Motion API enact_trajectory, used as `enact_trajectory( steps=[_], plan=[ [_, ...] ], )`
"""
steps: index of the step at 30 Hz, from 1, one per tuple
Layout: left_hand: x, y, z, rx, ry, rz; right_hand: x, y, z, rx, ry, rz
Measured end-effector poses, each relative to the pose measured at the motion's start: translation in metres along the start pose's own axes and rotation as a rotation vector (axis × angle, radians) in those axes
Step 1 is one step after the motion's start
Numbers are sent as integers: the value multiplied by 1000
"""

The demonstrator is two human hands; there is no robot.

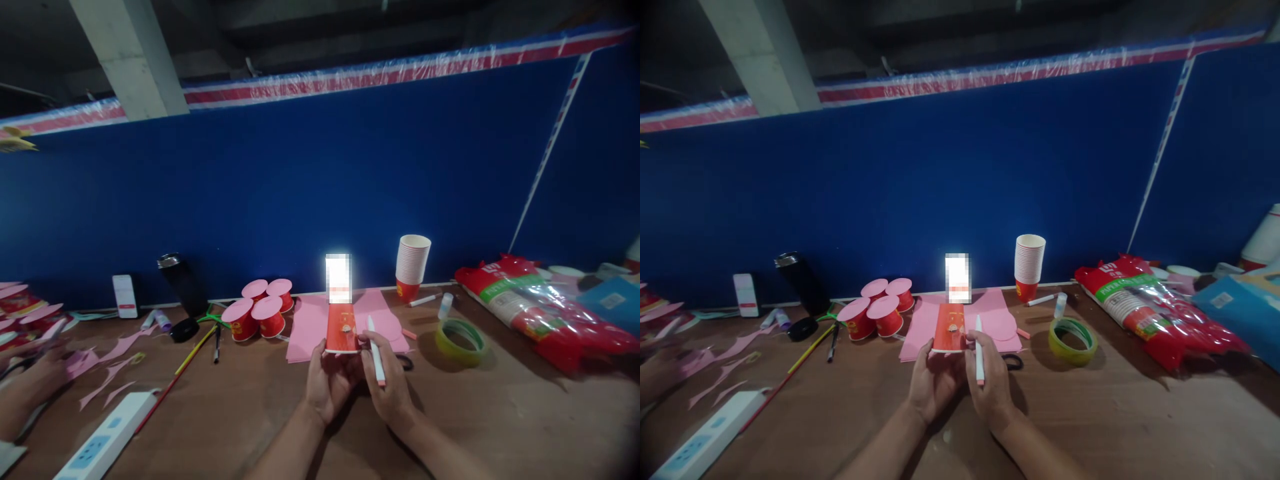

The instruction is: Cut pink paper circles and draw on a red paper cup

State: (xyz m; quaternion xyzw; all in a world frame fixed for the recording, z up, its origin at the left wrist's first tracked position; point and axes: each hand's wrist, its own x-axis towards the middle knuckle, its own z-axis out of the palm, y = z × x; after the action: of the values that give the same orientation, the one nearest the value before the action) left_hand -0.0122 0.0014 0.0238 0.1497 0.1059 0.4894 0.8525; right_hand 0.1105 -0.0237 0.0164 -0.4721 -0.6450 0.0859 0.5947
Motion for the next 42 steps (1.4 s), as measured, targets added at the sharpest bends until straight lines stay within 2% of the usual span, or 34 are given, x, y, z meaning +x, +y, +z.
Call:
enact_trajectory(
  steps=[26, 42],
  plan=[
    [1, -2, 0, 31, -25, 16, 2, 1, 0, -36, 3, -7],
    [3, -4, -2, 76, 10, 58, 3, 4, -1, -67, -24, 9]
  ],
)
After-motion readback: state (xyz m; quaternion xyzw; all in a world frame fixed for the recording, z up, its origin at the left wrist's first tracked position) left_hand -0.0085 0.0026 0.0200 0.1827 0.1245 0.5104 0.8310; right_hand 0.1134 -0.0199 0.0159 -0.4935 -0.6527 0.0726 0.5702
